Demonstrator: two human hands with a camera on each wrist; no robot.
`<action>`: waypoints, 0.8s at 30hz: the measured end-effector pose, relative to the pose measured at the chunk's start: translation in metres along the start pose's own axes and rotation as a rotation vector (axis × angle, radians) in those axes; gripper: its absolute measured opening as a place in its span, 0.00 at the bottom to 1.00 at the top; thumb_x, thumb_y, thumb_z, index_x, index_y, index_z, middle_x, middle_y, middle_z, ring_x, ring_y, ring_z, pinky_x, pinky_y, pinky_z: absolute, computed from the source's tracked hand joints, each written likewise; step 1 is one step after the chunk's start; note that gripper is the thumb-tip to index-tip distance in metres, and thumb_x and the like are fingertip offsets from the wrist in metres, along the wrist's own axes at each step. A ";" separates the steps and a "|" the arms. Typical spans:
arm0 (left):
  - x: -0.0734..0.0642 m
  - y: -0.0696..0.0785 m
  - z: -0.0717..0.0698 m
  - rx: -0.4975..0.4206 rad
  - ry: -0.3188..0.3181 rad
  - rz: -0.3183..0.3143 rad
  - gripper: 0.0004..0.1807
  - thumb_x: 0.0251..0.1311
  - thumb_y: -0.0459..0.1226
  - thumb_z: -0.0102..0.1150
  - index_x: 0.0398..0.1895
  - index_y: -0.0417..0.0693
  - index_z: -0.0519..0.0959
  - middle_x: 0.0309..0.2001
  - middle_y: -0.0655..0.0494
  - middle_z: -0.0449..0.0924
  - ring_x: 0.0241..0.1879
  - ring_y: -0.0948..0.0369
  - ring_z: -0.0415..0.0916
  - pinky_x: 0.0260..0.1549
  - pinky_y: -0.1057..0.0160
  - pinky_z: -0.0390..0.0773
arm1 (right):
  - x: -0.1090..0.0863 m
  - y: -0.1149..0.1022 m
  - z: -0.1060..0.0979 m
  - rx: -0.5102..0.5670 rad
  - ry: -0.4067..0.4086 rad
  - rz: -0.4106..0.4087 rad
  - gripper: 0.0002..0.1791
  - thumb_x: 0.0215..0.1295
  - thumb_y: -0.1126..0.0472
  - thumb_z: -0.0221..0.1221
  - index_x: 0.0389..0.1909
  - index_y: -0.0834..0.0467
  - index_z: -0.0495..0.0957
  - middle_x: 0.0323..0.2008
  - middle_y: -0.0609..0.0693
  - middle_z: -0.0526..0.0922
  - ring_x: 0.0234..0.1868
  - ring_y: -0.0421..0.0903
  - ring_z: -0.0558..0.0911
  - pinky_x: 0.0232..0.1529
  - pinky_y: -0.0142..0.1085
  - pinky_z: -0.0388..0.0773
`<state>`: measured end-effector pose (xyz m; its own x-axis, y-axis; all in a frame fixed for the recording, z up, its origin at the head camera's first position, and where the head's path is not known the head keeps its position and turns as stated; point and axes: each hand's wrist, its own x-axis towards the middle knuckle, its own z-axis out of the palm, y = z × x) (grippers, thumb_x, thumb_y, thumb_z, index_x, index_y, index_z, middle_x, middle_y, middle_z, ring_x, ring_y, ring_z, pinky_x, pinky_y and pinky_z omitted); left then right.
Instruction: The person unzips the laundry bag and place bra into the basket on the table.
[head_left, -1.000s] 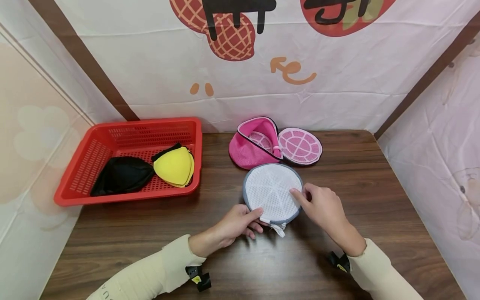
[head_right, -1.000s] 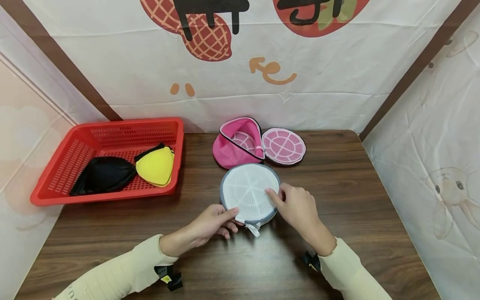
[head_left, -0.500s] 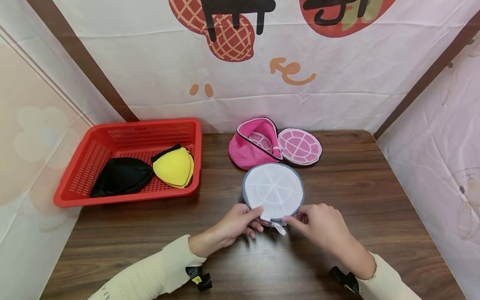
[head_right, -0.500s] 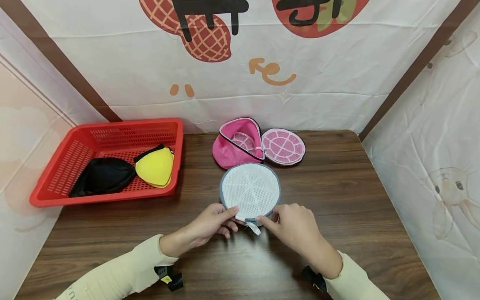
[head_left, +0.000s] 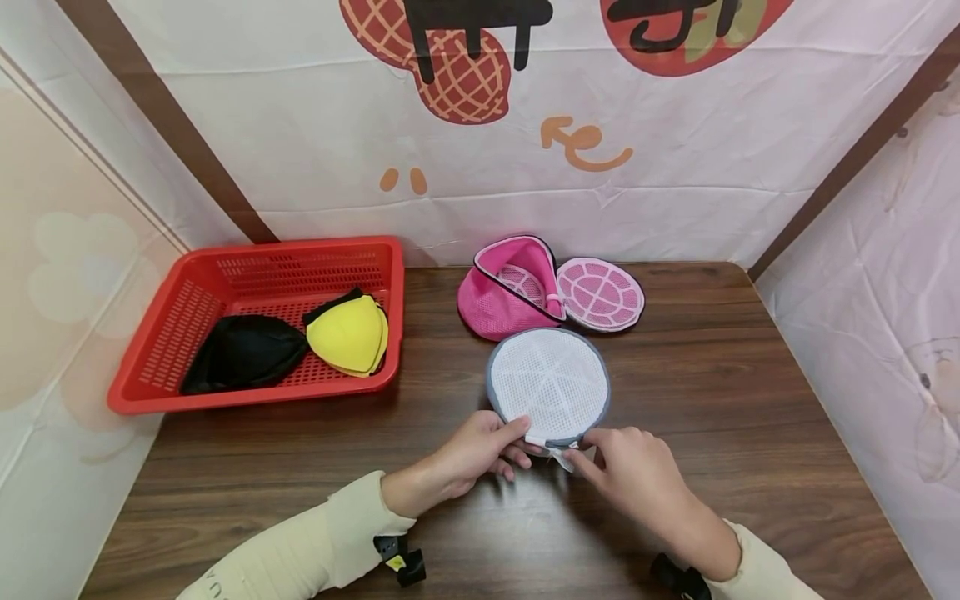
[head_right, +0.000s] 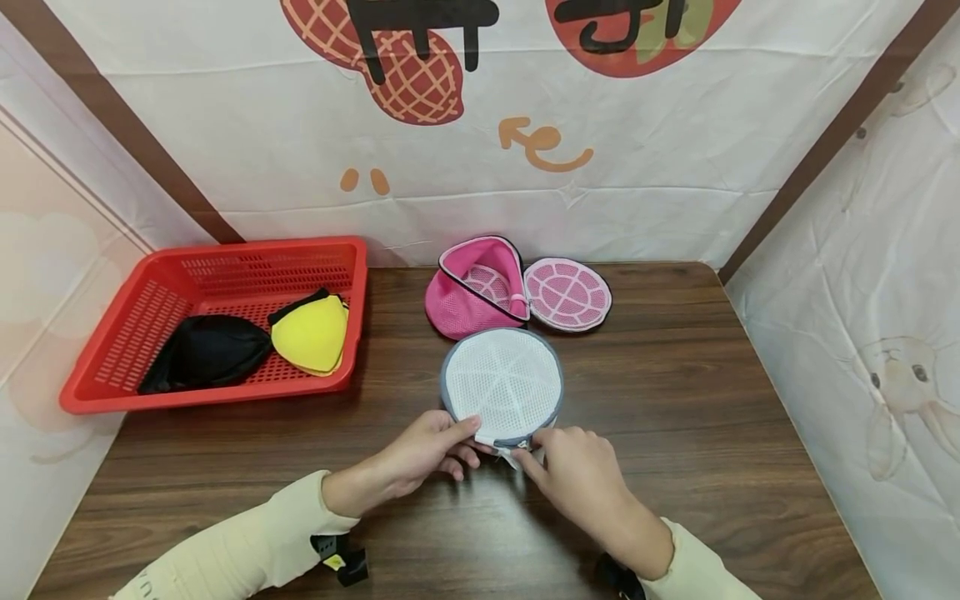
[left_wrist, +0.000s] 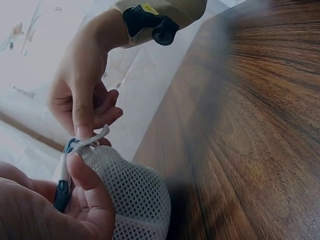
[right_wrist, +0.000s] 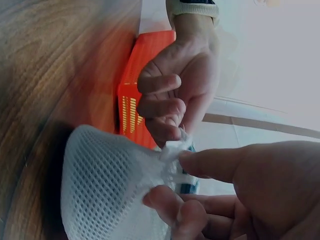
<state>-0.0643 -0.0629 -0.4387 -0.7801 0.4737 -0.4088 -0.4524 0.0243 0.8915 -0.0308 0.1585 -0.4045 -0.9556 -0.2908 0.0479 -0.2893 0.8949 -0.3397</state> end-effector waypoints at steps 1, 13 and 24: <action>0.000 0.000 0.000 -0.001 0.002 0.002 0.23 0.79 0.40 0.48 0.46 0.21 0.78 0.40 0.38 0.87 0.25 0.70 0.78 0.18 0.73 0.77 | -0.001 -0.001 0.001 -0.002 0.005 -0.002 0.14 0.64 0.47 0.69 0.22 0.46 0.80 0.12 0.33 0.67 0.15 0.34 0.68 0.14 0.34 0.65; 0.000 -0.002 0.002 0.009 0.009 0.004 0.23 0.79 0.40 0.49 0.46 0.21 0.79 0.41 0.36 0.87 0.24 0.70 0.78 0.18 0.73 0.77 | -0.006 -0.003 0.008 -0.017 0.116 -0.082 0.24 0.63 0.55 0.70 0.15 0.45 0.66 0.13 0.35 0.60 0.16 0.35 0.62 0.15 0.34 0.62; 0.001 -0.002 0.003 -0.010 0.022 0.002 0.23 0.78 0.41 0.50 0.46 0.23 0.79 0.40 0.40 0.87 0.24 0.69 0.78 0.17 0.73 0.77 | -0.007 0.001 0.009 -0.057 0.233 -0.131 0.21 0.57 0.60 0.68 0.15 0.45 0.65 0.13 0.34 0.60 0.15 0.33 0.60 0.13 0.31 0.57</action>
<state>-0.0632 -0.0596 -0.4399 -0.7903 0.4540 -0.4115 -0.4550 0.0149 0.8904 -0.0235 0.1579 -0.4139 -0.8950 -0.3257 0.3048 -0.4080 0.8741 -0.2637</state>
